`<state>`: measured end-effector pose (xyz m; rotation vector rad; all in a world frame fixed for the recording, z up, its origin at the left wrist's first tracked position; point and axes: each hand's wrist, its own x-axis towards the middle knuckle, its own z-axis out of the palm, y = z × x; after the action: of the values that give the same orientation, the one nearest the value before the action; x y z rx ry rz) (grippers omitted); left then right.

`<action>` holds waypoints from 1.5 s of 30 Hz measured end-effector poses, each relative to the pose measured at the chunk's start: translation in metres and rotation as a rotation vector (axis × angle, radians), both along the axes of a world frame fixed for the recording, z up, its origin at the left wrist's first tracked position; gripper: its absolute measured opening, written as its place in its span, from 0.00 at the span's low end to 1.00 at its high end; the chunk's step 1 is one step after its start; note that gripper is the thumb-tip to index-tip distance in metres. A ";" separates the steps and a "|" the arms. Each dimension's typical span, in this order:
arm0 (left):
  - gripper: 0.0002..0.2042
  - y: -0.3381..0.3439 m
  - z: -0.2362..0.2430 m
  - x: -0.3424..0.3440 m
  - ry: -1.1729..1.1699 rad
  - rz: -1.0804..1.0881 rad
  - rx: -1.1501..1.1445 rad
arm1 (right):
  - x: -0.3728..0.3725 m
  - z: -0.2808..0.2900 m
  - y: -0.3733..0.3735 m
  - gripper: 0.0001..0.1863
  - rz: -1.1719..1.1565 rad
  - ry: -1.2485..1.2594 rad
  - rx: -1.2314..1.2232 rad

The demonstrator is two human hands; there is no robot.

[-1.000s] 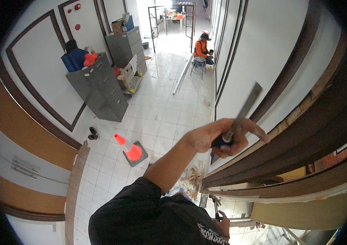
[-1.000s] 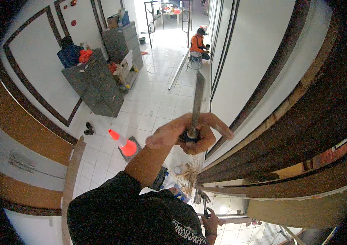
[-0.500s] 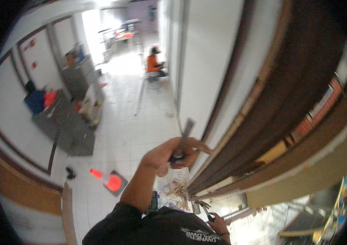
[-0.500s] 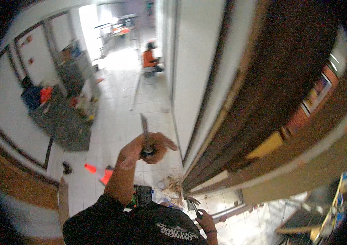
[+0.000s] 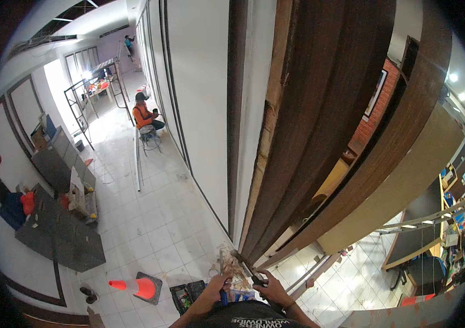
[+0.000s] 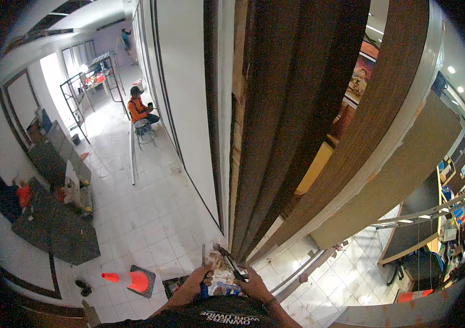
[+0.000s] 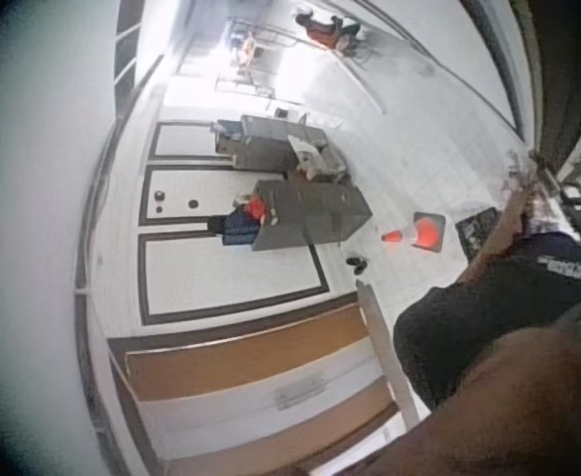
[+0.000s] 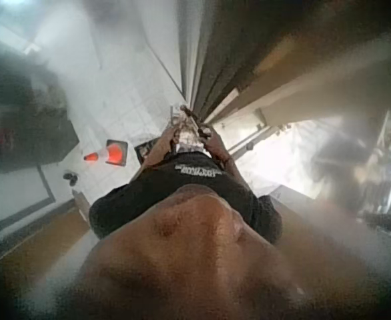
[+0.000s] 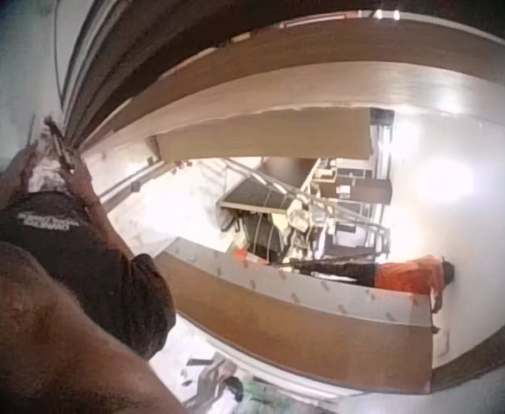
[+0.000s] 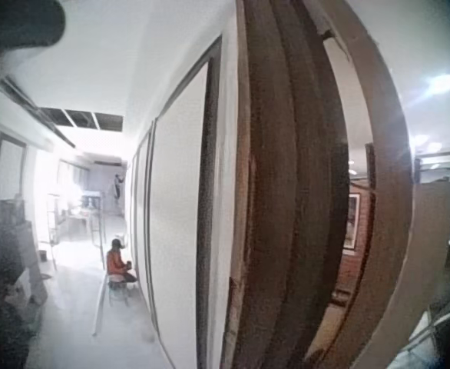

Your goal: The person removes sections of a wooden door frame using a chisel and hammer. The person hammers the chisel into the seams to pry the wood loose, then pulls the strips away by hand.

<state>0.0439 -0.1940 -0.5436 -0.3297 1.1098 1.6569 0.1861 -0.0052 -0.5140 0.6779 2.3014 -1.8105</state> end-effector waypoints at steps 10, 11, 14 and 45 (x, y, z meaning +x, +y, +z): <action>0.24 0.012 0.022 0.006 -0.057 0.106 0.168 | -0.053 0.044 -0.026 0.33 0.304 0.191 0.121; 0.23 0.016 0.024 0.005 0.002 0.113 0.251 | -0.052 0.044 -0.027 0.28 0.299 0.228 0.068; 0.22 0.020 0.015 0.005 0.278 0.226 0.241 | -0.060 0.077 -0.034 0.22 0.462 0.287 0.285; 0.13 0.027 0.062 -0.017 1.231 0.109 -0.219 | -0.048 0.026 -0.080 0.30 -0.156 0.449 -0.075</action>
<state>0.0270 -0.1668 -0.4815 0.6157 2.1911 1.8223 0.1384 -0.0856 -0.4885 0.4901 2.4834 -2.3092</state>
